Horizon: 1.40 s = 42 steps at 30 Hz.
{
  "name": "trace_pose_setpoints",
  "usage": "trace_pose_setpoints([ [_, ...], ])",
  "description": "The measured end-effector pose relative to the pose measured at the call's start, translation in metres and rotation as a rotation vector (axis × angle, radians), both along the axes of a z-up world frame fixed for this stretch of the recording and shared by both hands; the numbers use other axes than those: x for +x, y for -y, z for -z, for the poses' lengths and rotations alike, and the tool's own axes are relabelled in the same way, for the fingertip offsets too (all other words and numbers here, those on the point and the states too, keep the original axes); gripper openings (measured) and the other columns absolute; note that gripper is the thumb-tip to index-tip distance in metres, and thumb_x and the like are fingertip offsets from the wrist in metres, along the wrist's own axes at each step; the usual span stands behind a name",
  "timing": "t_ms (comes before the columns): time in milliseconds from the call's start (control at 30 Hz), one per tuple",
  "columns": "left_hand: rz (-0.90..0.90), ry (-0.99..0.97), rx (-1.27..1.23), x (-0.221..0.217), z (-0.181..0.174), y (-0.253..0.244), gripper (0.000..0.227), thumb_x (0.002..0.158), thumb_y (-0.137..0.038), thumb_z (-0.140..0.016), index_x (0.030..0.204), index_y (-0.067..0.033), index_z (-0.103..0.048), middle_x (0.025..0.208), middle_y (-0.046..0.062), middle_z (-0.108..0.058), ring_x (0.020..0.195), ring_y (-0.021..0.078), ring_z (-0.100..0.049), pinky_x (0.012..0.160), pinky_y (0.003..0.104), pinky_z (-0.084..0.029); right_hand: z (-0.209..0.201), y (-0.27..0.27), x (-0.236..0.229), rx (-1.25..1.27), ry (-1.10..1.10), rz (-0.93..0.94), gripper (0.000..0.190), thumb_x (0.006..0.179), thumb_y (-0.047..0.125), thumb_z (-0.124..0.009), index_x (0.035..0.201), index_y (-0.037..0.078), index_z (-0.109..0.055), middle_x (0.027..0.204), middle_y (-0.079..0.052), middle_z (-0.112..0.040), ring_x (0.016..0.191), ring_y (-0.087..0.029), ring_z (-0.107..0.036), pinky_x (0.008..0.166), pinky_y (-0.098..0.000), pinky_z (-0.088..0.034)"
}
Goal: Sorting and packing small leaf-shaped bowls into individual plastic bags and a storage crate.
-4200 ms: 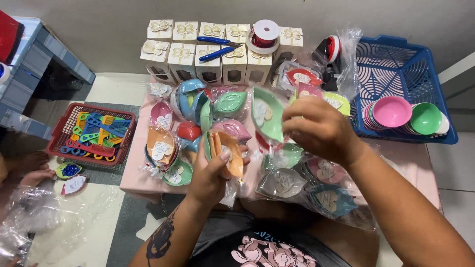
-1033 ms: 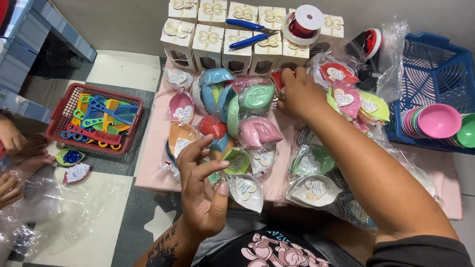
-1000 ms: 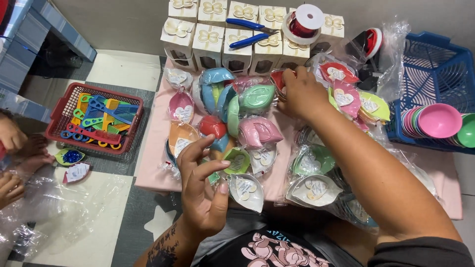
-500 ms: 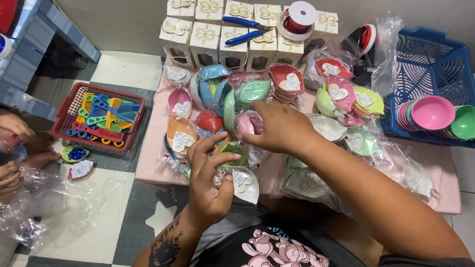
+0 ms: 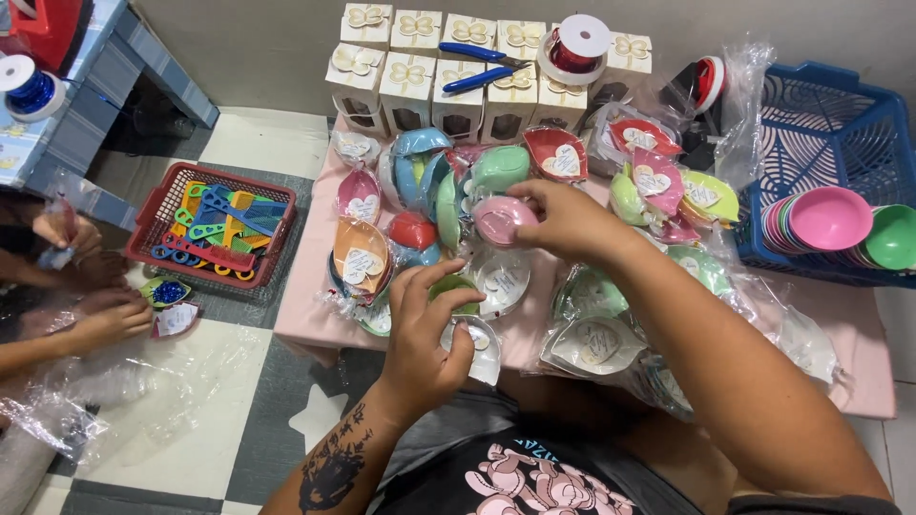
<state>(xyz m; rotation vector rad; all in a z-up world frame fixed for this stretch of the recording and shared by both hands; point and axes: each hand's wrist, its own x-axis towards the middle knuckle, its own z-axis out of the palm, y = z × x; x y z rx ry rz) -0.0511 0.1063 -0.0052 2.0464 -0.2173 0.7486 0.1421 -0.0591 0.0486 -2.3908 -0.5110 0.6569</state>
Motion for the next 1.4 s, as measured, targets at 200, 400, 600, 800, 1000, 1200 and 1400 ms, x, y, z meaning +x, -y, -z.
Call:
trace_pose_setpoints([
  [200,0.040,0.011,-0.136,-0.003,-0.012,0.005,0.032,0.083,-0.007,-0.053,0.105,-0.0168,-0.074,0.135,0.009,-0.062,0.124,0.0344,-0.056,0.108,0.050,-0.044,-0.022,0.042,-0.013,0.408,0.056,-0.093,0.050,0.077,0.002,-0.077,0.126,-0.001,-0.072,0.099,-0.009,-0.070,0.096,-0.020,-0.064,0.097,-0.0392,-0.053],
  [400,0.285,-0.196,-0.577,0.010,-0.012,0.018,0.039,0.104,-0.023,-0.044,0.135,-0.0016,-0.054,0.143,0.025,-0.048,0.126,0.0392,-0.058,0.103,0.053,-0.053,-0.029,0.066,-0.032,0.517,0.492,-0.372,0.023,0.076,-0.008,-0.077,0.091,0.010,-0.075,0.111,-0.009,-0.075,0.125,-0.038,-0.065,0.111,-0.0504,-0.045],
  [600,0.783,-0.459,-1.324,0.033,0.000,0.036,0.081,0.106,-0.053,-0.039,0.168,-0.0066,-0.015,0.144,0.038,-0.048,0.119,0.0478,-0.066,0.091,0.055,-0.063,-0.045,0.066,-0.059,0.567,0.679,-0.554,0.025,0.079,0.000,-0.075,0.084,0.025,-0.077,0.158,-0.014,-0.046,0.154,-0.047,-0.032,0.126,-0.0573,-0.025],
  [800,0.718,-0.201,-1.392,0.036,0.005,0.066,0.056,0.110,-0.028,-0.046,0.153,0.0076,-0.041,0.144,0.036,-0.058,0.126,0.0398,-0.065,0.105,0.055,-0.056,-0.029,0.072,-0.069,0.490,0.858,-0.478,0.030,0.096,0.005,-0.066,0.101,0.030,-0.082,0.157,-0.013,-0.049,0.148,-0.043,-0.042,0.122,-0.0567,-0.035],
  [1000,0.440,-0.098,-0.925,0.030,-0.015,0.071,0.055,0.112,-0.028,-0.043,0.158,0.0013,-0.032,0.162,0.026,-0.043,0.149,0.0326,-0.043,0.125,0.049,-0.035,-0.028,0.084,-0.094,0.589,0.436,-0.163,0.047,0.097,0.026,-0.062,0.142,0.016,-0.067,0.144,-0.019,-0.063,0.119,-0.037,-0.071,0.099,-0.0477,-0.058],
  [1200,0.749,-0.031,-0.979,0.018,-0.025,0.103,0.076,0.111,-0.030,-0.038,0.169,-0.0048,0.004,0.178,0.020,-0.004,0.162,0.0360,-0.011,0.133,0.052,-0.011,-0.030,0.085,-0.124,0.512,0.481,-0.101,0.083,0.083,0.024,-0.086,0.155,0.005,-0.048,0.141,-0.028,-0.062,0.125,-0.048,-0.064,0.104,-0.0585,-0.052],
  [1400,0.829,-0.254,-0.479,0.009,-0.037,0.110,0.091,0.107,-0.054,-0.033,0.165,-0.0011,0.013,0.178,0.021,0.015,0.167,0.0421,0.009,0.133,0.065,0.001,-0.030,0.127,-0.144,0.457,0.579,-0.077,0.089,0.077,0.016,-0.082,0.152,0.003,-0.038,0.141,-0.021,-0.062,0.115,-0.033,-0.072,0.093,-0.0400,-0.061],
])
